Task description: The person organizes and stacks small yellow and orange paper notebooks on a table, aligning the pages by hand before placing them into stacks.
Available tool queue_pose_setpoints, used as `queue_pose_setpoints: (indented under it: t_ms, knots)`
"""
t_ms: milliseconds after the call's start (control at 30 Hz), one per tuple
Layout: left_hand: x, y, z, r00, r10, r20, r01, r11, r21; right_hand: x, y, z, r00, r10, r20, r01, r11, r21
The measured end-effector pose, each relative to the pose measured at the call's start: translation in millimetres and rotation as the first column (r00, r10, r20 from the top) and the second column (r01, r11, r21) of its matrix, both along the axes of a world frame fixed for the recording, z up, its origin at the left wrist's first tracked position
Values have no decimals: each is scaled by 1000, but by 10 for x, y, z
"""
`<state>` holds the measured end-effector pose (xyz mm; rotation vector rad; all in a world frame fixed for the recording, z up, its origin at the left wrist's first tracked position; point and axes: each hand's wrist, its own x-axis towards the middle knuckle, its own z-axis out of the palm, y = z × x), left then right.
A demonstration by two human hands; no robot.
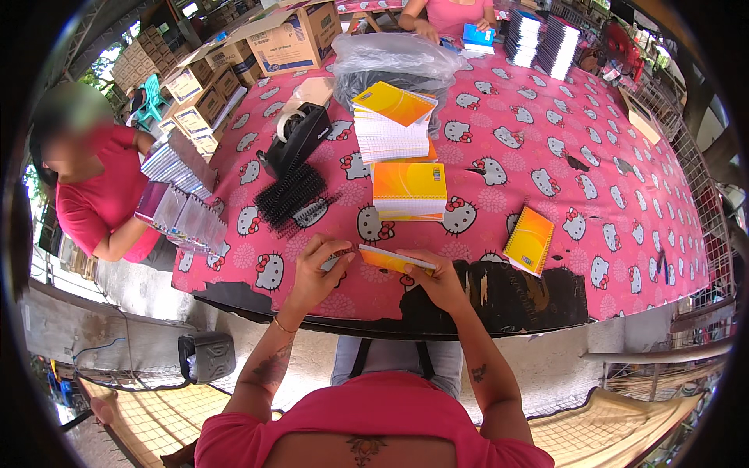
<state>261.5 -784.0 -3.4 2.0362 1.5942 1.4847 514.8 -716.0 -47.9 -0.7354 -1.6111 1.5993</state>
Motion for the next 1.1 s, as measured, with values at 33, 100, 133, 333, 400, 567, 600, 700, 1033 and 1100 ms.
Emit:
queue_pose_setpoints:
  t_ms: [33,100,133,333,400,567,600,700,1033,1100]
  knots:
    - [-5,7,-7,1000,-5,-6,5,1000,11,-3,2,-12,1000,4,-12,-4,1000,9]
    - [-6,17,10,1000,1,-30,0,1000,27,-2,14,8,1000,3,-14,-3,1000,23]
    - [-3,19,21,999,5,-42,-3,999,36,-5,2,21,1000,-1,-5,1,1000,24]
    - [2,8,55,995,-47,84,50,998,-43,4,15,-35,1000,16,-23,-16,1000,11]
    - [-10,-1,29,992,-26,127,37,996,-85,-2,10,-22,999,28,-17,-27,1000,8]
    - [-42,9,-6,985,-59,161,72,995,-76,9,10,-21,1000,16,24,-17,1000,18]
    - [-37,18,-4,988,-66,141,77,995,-70,10,10,-26,1000,7,15,-7,1000,28]
    - [-66,42,-64,995,-61,79,65,997,-50,-9,4,-9,1000,-7,-4,7,999,44]
    - [-124,55,180,937,-243,-252,230,970,-78,73,-63,63,997,70,-25,-71,996,-47]
    - [-49,46,254,950,-250,-188,234,967,-103,98,-45,107,997,81,-22,-81,996,-21]
